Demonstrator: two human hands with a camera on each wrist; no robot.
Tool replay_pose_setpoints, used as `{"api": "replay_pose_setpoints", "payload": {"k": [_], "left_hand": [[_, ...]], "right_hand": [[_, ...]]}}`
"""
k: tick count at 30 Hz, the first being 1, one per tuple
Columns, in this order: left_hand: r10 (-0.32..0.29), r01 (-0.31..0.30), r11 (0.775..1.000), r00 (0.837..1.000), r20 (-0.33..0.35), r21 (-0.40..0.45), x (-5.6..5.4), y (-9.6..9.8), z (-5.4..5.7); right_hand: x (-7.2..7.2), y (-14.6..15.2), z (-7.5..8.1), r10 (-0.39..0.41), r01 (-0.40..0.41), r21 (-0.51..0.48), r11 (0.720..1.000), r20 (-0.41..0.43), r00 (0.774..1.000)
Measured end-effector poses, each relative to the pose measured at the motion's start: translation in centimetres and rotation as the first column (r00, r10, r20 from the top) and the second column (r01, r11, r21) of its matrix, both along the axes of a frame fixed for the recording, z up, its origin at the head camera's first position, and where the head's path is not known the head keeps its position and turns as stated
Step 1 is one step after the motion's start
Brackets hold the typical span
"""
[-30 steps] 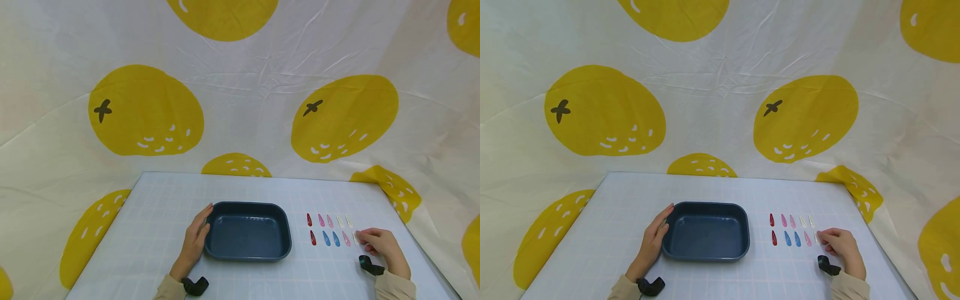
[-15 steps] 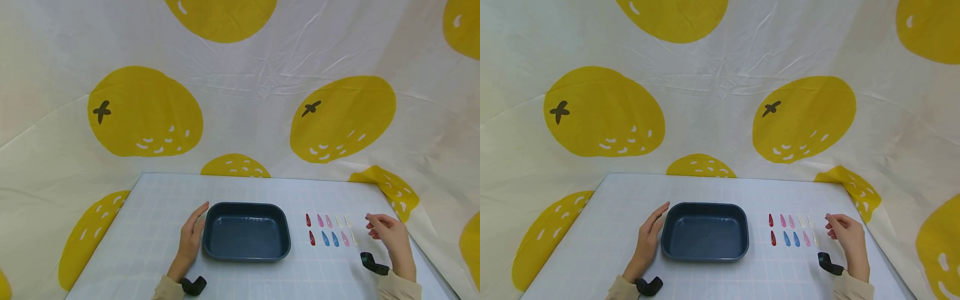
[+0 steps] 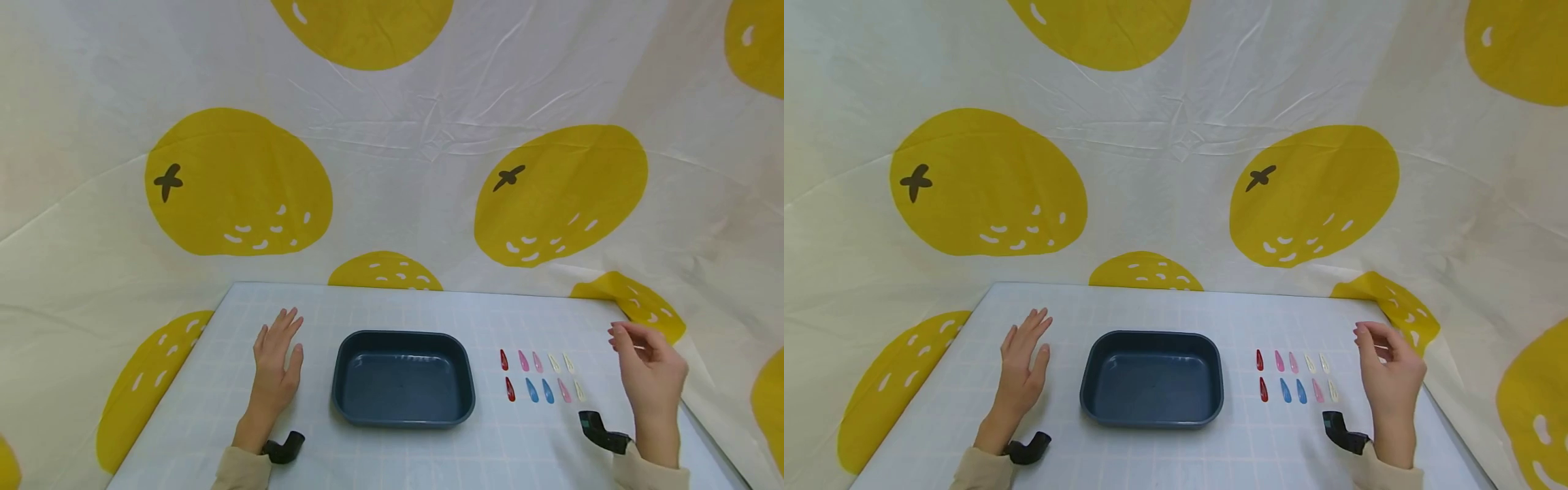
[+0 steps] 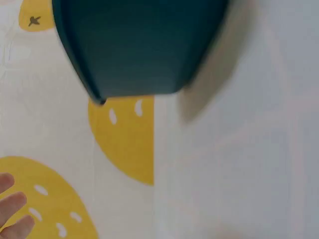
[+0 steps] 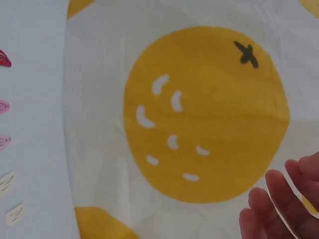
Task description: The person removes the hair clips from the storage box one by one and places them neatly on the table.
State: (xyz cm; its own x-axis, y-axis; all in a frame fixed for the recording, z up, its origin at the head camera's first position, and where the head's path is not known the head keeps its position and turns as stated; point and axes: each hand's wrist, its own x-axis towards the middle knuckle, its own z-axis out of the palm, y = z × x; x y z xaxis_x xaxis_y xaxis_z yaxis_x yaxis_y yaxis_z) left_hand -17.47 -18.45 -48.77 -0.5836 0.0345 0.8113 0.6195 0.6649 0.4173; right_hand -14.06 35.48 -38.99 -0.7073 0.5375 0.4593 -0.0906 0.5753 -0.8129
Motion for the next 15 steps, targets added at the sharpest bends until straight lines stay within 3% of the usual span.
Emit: {"api": "replay_pose_setpoints", "payload": {"k": [3,6,10,15], "left_hand": [[0.065,-0.068,0.995,0.997,-0.052,-0.073,0.1,-0.9,0.7],[0.134,-0.147,0.979,0.987,-0.091,-0.144,0.2,-1.6,1.3],[0.197,-0.217,0.956,0.973,-0.118,-0.196,0.4,-2.3,1.9],[0.203,-0.214,0.947,0.977,-0.068,-0.24,0.8,-2.5,2.3]], "right_hand": [[0.0,-1.2,0.3,0.047,-0.023,0.156,0.987,-0.148,0.988],[-0.3,-2.2,0.4,0.13,-0.052,0.297,0.954,-0.25,0.96],[-0.5,-3.8,0.6,0.23,-0.096,0.435,0.895,-0.266,0.936],[-0.7,-5.7,0.8,0.323,-0.157,0.513,0.844,-0.253,0.912]]}}
